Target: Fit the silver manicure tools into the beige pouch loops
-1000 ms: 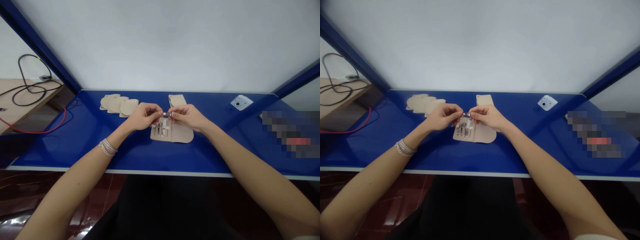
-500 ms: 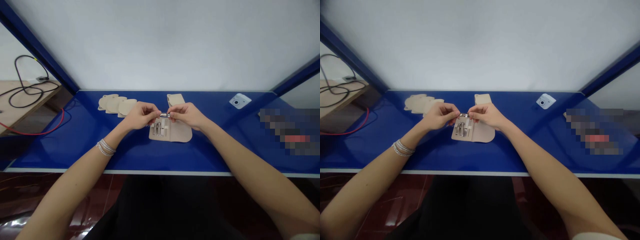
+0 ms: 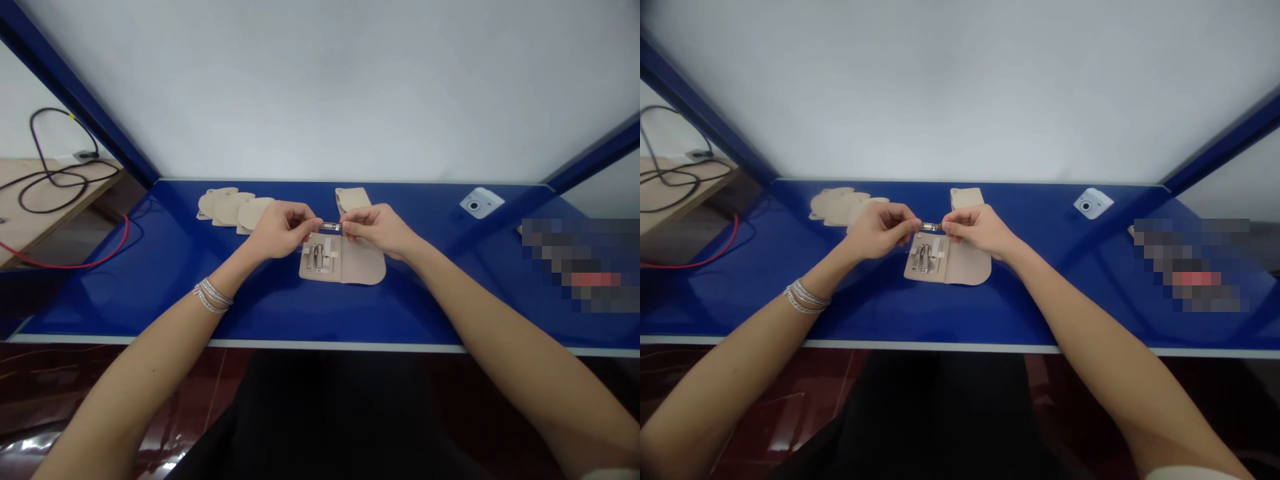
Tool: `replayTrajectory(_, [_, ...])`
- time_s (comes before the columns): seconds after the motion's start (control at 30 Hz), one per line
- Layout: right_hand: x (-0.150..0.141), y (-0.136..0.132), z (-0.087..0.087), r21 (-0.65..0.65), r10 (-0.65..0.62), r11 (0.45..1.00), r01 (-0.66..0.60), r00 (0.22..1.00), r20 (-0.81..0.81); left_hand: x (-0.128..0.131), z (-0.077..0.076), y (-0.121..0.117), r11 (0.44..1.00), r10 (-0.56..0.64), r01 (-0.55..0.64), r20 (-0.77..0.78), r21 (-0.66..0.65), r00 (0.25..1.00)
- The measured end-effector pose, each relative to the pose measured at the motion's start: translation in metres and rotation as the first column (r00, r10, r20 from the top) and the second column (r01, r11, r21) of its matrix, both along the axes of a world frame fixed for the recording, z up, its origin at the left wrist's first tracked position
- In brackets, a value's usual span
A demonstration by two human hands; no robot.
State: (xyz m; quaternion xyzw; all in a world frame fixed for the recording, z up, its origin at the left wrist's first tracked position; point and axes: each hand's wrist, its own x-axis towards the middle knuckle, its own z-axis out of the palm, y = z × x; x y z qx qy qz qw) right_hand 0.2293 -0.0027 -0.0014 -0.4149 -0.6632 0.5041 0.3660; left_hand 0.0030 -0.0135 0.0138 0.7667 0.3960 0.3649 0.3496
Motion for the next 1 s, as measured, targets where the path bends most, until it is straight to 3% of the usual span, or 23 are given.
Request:
replayTrajectory(0.4, [0.0011, 0.0020, -0.0021, 0.020, -0.029, 0.999, 0.028, 1.000, 0.013, 0.0009, -0.0009, -0.0005, 0.999, 0.037, -0.037, 0.001, 0.029, 0.999])
replayTrajectory(0.63, [0.0013, 0.0026, -0.0042, 0.025, -0.030, 0.999, 0.030, 1.000, -0.007, -0.0009, -0.0016, 0.0011, 0.997, -0.036, 0.040, 0.043, -0.073, 0.998])
replayTrajectory(1.0, [-0.0024, -0.0018, -0.0027, -0.054, 0.105, 0.993, -0.107, 0.994, -0.037, 0.0036, -0.0006, -0.0008, 0.990, -0.101, 0.105, 0.047, -0.096, 0.994])
